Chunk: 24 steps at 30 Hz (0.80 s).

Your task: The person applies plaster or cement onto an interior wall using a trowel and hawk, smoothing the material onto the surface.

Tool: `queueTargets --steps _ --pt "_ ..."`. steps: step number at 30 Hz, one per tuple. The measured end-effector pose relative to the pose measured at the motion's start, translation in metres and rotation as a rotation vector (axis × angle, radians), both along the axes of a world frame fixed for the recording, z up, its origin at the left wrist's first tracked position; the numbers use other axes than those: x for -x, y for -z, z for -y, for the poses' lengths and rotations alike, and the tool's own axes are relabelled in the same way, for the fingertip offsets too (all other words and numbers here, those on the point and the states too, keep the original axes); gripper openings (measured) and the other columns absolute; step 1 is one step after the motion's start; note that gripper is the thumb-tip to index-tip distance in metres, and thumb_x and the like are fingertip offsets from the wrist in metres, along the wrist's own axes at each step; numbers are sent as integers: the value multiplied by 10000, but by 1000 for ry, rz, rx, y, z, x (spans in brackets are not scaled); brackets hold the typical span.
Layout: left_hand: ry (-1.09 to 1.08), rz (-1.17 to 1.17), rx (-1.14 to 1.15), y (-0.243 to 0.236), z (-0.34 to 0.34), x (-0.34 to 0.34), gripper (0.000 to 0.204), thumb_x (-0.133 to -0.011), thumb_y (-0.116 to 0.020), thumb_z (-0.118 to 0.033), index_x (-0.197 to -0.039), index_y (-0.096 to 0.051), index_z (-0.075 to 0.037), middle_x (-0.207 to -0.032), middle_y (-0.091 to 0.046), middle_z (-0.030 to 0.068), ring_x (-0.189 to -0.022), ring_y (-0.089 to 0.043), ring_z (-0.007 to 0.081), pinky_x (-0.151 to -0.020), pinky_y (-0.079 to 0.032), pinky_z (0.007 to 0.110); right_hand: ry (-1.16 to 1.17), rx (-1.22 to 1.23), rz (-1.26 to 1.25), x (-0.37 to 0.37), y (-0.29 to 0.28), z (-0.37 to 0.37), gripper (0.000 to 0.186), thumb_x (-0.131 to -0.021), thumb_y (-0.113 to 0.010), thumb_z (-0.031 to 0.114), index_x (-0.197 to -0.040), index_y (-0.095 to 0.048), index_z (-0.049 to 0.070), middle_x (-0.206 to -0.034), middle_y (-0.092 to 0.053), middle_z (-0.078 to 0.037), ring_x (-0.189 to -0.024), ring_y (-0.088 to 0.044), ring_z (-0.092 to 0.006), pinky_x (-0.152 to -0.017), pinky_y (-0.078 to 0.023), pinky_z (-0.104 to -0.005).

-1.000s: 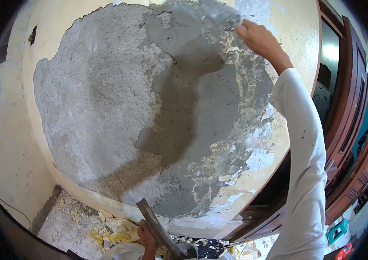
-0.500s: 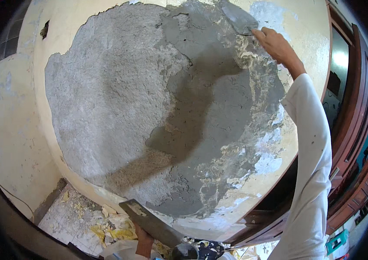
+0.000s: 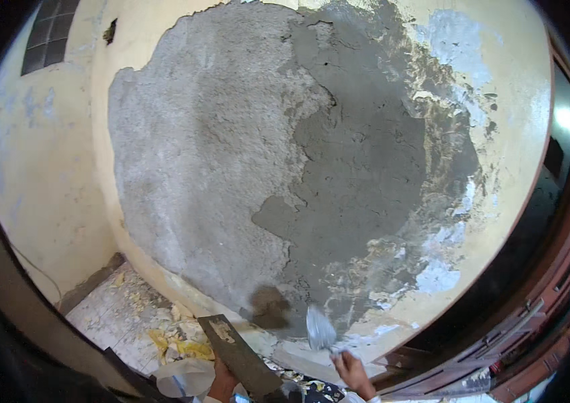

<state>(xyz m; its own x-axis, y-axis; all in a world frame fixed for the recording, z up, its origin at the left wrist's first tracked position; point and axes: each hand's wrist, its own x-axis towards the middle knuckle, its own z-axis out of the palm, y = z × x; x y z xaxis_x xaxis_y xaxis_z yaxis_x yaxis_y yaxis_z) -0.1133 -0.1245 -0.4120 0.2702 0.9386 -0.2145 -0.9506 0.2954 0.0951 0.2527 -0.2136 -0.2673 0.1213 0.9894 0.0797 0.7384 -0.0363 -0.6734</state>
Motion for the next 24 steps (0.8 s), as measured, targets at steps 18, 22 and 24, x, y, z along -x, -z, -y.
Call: queueTargets --steps 18,22,24 --pt "-385 -733 199 115 118 -151 598 -1085 -478 -583 -1391 -621 -89 -1298 -694 142 -1196 -665 330 -1045 -544 526 -253 420 264 -328 353 222 435 -1035 -616 470 -1094 -669 43 -916 -715 -275 -937 -705 -464 -763 -545 -554" --pt "-292 -625 362 128 213 -188 636 -1060 -515 -616 -1405 -610 -90 -1320 -686 129 -1185 -676 313 -1012 -561 516 -379 480 342 -366 376 245 436 -1026 -624 474 -1130 -674 53 -953 -719 -284 -986 -700 -484 -781 -546 -563" --pt "-244 -559 408 152 244 -196 642 -1054 -524 -622 -1411 -608 -94 -1339 -678 127 -1187 -673 313 -1015 -558 516 -257 805 217 -335 302 219 570 -981 -592 550 -1189 -631 20 -1067 -714 -323 -1027 -687 -518 -871 -531 -615"
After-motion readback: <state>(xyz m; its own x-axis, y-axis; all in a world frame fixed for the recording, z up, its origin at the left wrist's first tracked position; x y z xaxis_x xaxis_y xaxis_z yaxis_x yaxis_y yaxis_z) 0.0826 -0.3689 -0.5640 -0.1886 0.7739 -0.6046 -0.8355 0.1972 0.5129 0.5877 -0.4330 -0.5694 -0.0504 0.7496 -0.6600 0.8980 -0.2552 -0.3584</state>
